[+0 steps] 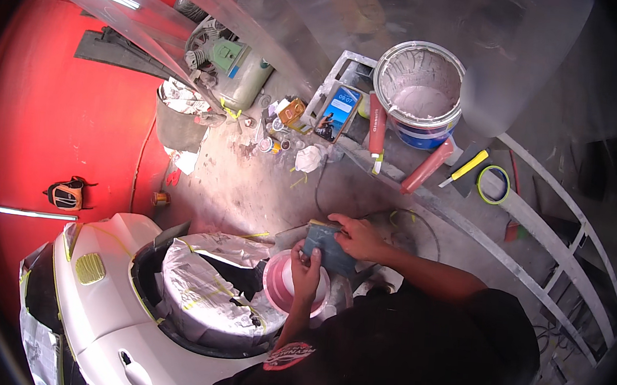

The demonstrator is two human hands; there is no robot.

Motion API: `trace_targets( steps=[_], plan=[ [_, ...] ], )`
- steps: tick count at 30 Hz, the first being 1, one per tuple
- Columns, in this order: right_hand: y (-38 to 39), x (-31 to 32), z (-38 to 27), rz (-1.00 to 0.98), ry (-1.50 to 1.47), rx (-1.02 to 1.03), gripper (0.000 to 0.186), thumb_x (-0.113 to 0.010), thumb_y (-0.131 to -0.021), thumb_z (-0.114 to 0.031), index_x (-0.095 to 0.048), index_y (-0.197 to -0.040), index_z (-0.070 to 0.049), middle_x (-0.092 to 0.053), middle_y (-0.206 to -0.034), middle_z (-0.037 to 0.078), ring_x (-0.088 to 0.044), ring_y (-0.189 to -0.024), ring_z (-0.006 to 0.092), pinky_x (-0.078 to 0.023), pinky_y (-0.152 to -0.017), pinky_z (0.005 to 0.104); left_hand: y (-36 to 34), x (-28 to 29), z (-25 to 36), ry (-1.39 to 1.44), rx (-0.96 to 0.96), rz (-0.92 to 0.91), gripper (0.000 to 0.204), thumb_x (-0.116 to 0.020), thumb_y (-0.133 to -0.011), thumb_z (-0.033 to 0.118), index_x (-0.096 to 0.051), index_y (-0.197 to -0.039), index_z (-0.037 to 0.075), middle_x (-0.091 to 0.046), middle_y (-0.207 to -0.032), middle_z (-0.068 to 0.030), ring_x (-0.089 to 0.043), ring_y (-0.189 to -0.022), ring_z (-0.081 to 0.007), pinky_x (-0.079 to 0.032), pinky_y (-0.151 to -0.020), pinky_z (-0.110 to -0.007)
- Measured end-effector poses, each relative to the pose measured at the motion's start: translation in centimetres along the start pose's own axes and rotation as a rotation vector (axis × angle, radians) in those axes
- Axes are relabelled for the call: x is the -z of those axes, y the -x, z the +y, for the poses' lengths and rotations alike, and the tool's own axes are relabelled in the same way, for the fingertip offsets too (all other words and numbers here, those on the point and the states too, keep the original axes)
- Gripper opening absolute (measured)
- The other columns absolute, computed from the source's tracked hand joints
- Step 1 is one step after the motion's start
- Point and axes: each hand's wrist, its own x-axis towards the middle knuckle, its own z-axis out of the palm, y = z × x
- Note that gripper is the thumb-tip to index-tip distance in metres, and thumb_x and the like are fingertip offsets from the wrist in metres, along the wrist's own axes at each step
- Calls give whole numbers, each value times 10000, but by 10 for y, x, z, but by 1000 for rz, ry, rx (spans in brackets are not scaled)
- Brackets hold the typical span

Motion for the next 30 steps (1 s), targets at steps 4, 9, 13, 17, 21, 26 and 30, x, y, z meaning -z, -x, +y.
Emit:
trace_targets(
  steps=[4, 9, 13, 17, 21, 26, 30],
  plan=[
    [-8, -41, -12, -17, 58, 106, 518, -584, -888, -129, -492, -1397, -99, -692, -862, 168, -687, -778, 304, -518, -726, 421, 30, 3, 24, 190, -60, 249, 831, -674, -899, 0, -130, -1527, -1, -552, -1255, -194, -587, -1097, -216, -494, -936, -322],
    [-29, -83, -15, -59, -178, 221, 547, -558, -897, -106, -459, -1435, -92, -674, -821, 76, -645, -742, 160, -517, -725, 327, 65, 31, 65, 13, -262, 344, 861, -682, -877, -55, -172, -1561, 56, -600, -1153, -133, -619, -971, -160, -519, -783, -256],
    [-16, -112, -44, -206, -289, 346, 542, -545, -928, -79, -421, -1455, -47, -684, -877, 26, -619, -765, 115, -500, -790, 265, 98, 67, 49, 22, -253, 398, 496, -665, -921, -7, -529, -1396, 34, -542, -760, 78, -471, -659, -5, -381, -608, -158],
    [29, -132, -90, -487, -303, 247, 659, -590, -947, -68, -283, -1530, -74, -723, -925, 80, -637, -826, 88, -494, -800, 236, 145, 106, 39, 187, -258, 437, 412, -659, -931, 5, -587, -1337, 17, -509, -732, 104, -422, -635, 8, -347, -594, -161],
    [61, -168, -99, -611, -224, 325, 572, -568, -976, -76, -360, -1508, -61, -707, -1084, 74, -614, -990, 87, -476, -873, 257, 195, 132, 36, 388, -271, 506, 420, -694, -909, 16, -594, -1315, -14, -499, -725, 108, -404, -637, 4, -348, -617, -163],
    [97, -244, -92, -653, -285, 387, 405, -544, -993, -72, -533, -1396, -27, -645, -1233, 13, -536, -1098, 74, -430, -949, 268, 269, 182, 14, 435, -261, 526, 408, -665, -923, -7, -579, -1321, -28, -668, -918, 9, -555, -772, -21, -447, -723, -175],
    [116, -290, -76, -748, -86, 417, 403, -563, -976, -58, -548, -1377, -26, -643, -1215, 11, -572, -1004, 81, -451, -905, 257, 315, 219, -17, 330, -131, 575, 399, -704, -912, 57, -619, -1300, 27, -696, -991, -6, -574, -788, -46, -476, -748, -206]
  ],
)
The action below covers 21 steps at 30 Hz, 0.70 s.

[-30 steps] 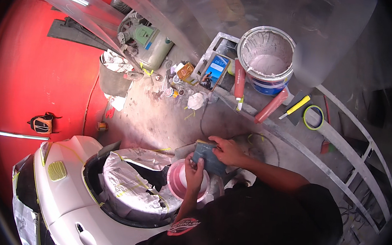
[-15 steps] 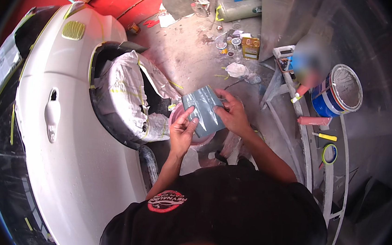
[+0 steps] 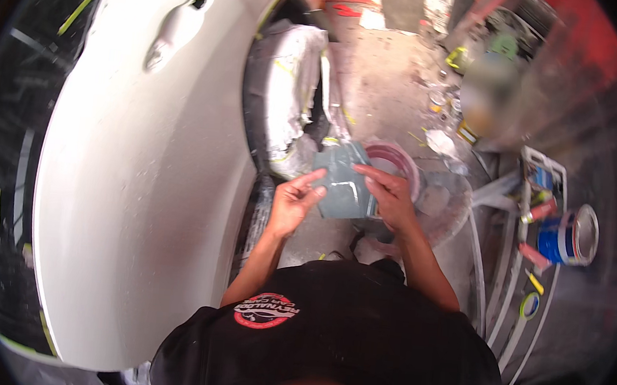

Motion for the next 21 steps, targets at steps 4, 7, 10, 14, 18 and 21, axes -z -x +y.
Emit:
trace_targets(
  steps=[4, 7, 10, 14, 18, 21],
  plan=[
    [7, -37, -7, -209, -172, -214, 473, -681, -875, -2, -537, -1325, 5, -658, -1086, 82, -597, -917, 100, -485, -773, 245, 24, 28, -21, -242, -199, 58, 437, -776, -864, 182, -655, -1274, 93, -684, -1082, -67, -581, -809, -115, -490, -727, -310],
    [4, -53, 7, -254, 427, -314, 286, -672, -892, -64, -646, -1172, -16, -673, -1043, 107, -625, -892, 116, -495, -703, 274, 39, 48, -24, -574, -114, 149, 362, -774, -846, 199, -693, -1189, 113, -663, -1046, -114, -630, -865, -225, -502, -764, -359],
    [-38, -47, 14, -367, 700, -86, 192, -678, -899, -113, -684, -1061, -9, -654, -1092, 143, -622, -936, 152, -489, -752, 291, 30, 43, -66, -610, -287, 296, 272, -753, -855, 200, -708, -1105, 104, -676, -953, -117, -661, -836, -267, -508, -758, -372],
    [-77, -37, 46, -323, 529, 146, 348, -656, -943, -164, -568, -1244, -14, -591, -1234, 168, -598, -1045, 214, -464, -882, 317, 13, 25, -76, -313, -11, 219, 219, -696, -928, 235, -646, -1056, 65, -672, -991, -48, -665, -816, -192, -515, -720, -322],
    [-95, 6, 85, -86, -228, -459, 637, -554, -1014, -376, -308, -1496, -39, -539, -1338, 176, -567, -1161, 246, -449, -981, 399, -45, -24, -101, 766, 232, 477, 156, -630, -982, 228, -576, -1012, 84, -681, -1016, -26, -682, -862, -126, -553, -719, -266],
    [-75, 34, 108, -429, 218, -335, 574, -503, -1020, -430, -454, -1419, -19, -596, -1282, 138, -586, -1116, 221, -472, -929, 360, -80, -68, -110, 965, 311, 403, 101, -607, -994, 214, -601, -1042, 125, -674, -1001, -34, -679, -846, -106, -583, -704, -231]
  ],
)
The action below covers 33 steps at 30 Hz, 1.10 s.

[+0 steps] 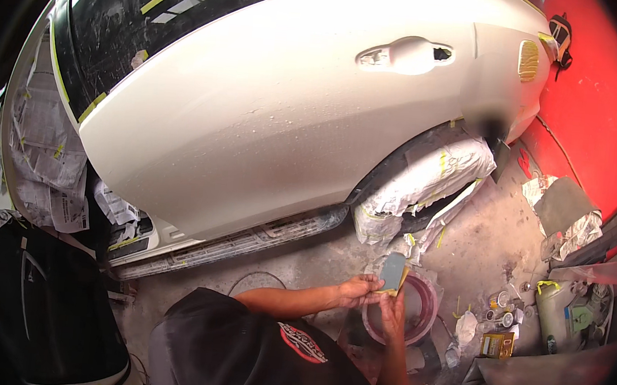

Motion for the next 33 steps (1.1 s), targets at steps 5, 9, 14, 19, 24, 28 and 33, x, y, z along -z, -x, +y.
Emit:
trace_targets(
  steps=[5, 9, 14, 19, 24, 28, 33],
  plan=[
    [-54, 18, 88, 235, 31, -324, 625, -450, -998, -554, -628, -1036, 44, -675, -959, 268, -644, -902, 387, -479, -839, 441, -92, 56, -110, -942, -227, -44, 325, -520, -1026, 364, -629, -1178, 98, -673, -1073, -54, -655, -984, -156, -545, -825, -326],
    [-99, 82, 139, -145, 760, -234, 382, -547, -933, -167, -535, -1267, 18, -662, -1060, 281, -678, -987, 397, -567, -789, 462, -21, 6, -69, -1244, -266, 290, 452, -539, -991, 446, -615, -1256, 87, -636, -1238, -127, -599, -1154, -279, -480, -964, -399],
    [-160, 61, 295, -264, 16, -861, 393, -603, -873, -99, -564, -1264, -118, -625, -1186, 171, -667, -986, 388, -602, -690, 571, 92, 67, -28, -1563, -528, 862, 381, -681, -891, 300, -644, -1214, 103, -570, -1313, -225, -556, -1210, -372, -459, -1020, -441],
    [-167, 71, 368, -209, -44, -838, 357, -632, -873, -95, -554, -1222, -91, -592, -1164, 142, -628, -972, 377, -587, -692, 572, 201, 154, 35, -1825, -712, 1377, 337, -729, -843, 259, -675, -1145, 117, -532, -1350, -237, -548, -1187, -426, -457, -999, -491],
    [-128, 70, 355, -171, -80, -832, 319, -624, -870, -54, -554, -1182, -64, -579, -1141, 119, -613, -948, 352, -589, -692, 553, 337, 165, 143, -1774, -1033, 1871, 424, -751, -832, 199, -612, -1216, 85, -433, -1422, -278, -445, -1284, -447, -373, -1063, -498],
    [-112, 174, 299, 157, 143, -411, 296, -577, -932, -137, -559, -1221, -77, -574, -1167, 122, -614, -934, 338, -573, -696, 563, 399, 177, 264, -1630, -1336, 1997, 519, -676, -917, 241, -522, -1373, 46, -364, -1499, -250, -354, -1373, -425, -312, -1112, -502],
    [-123, 26, -51, 268, -5, 432, 507, -417, -1055, -244, -333, -1515, -49, -468, -1463, 163, -469, -1313, 252, -332, -1113, 356, 519, 193, 384, -1816, -1416, 2168, 640, -605, -950, 386, -419, -1478, 74, -320, -1557, -211, -252, -1461, -384, -203, -1171, -524]
  ],
)
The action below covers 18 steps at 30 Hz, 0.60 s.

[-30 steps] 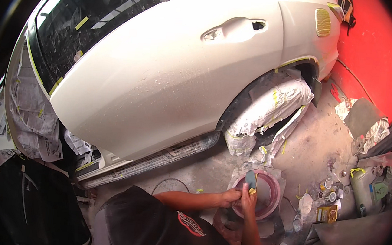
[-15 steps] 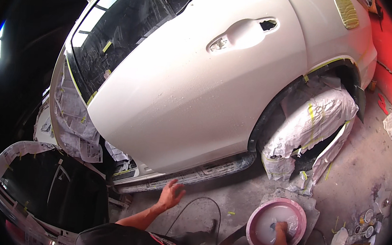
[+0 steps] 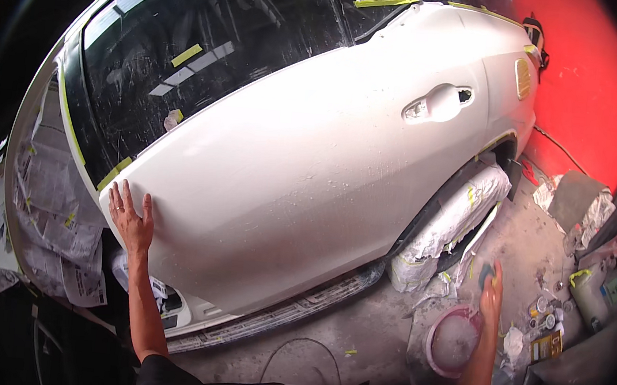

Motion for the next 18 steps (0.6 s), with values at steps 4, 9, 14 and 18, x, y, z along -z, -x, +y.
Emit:
trace_targets(
  steps=[4, 9, 14, 18],
  plan=[
    [-89, -228, -235, 449, 344, 577, 466, -442, -994, -86, -416, -1455, -26, -402, -1462, 265, -393, -1369, 396, -315, -1133, 397, -42, -16, -21, 19, -162, -91, 708, -552, -936, 493, -390, -1500, 96, -319, -1566, -174, -213, -1485, -353, -105, -1200, -520],
    [-148, -400, -361, 398, 529, 655, 642, -490, -956, -164, -231, -1509, 35, -240, -1540, 319, -200, -1447, 470, -158, -1205, 514, -43, -20, -18, 142, -217, -38, 556, -429, -1007, 376, -423, -1472, 72, -418, -1487, -189, -289, -1447, -341, -132, -1199, -512],
    [-46, -497, -373, 230, 412, 787, 656, -432, -1004, -270, -203, -1502, 92, -201, -1570, 306, -142, -1482, 440, -134, -1204, 524, -48, -14, -33, 197, -214, -8, 477, -463, -982, 271, -499, -1391, 27, -497, -1383, -209, -411, -1328, -369, -214, -1166, -497],
    [50, -526, -351, -189, 544, 1216, 772, -437, -994, -446, -182, -1530, 48, -190, -1591, 260, -174, -1486, 405, -155, -1210, 510, -73, -20, -25, 244, -309, -51, 445, -518, -967, 268, -546, -1318, -4, -534, -1305, -218, -455, -1244, -394, -324, -1084, -494]
  ],
)
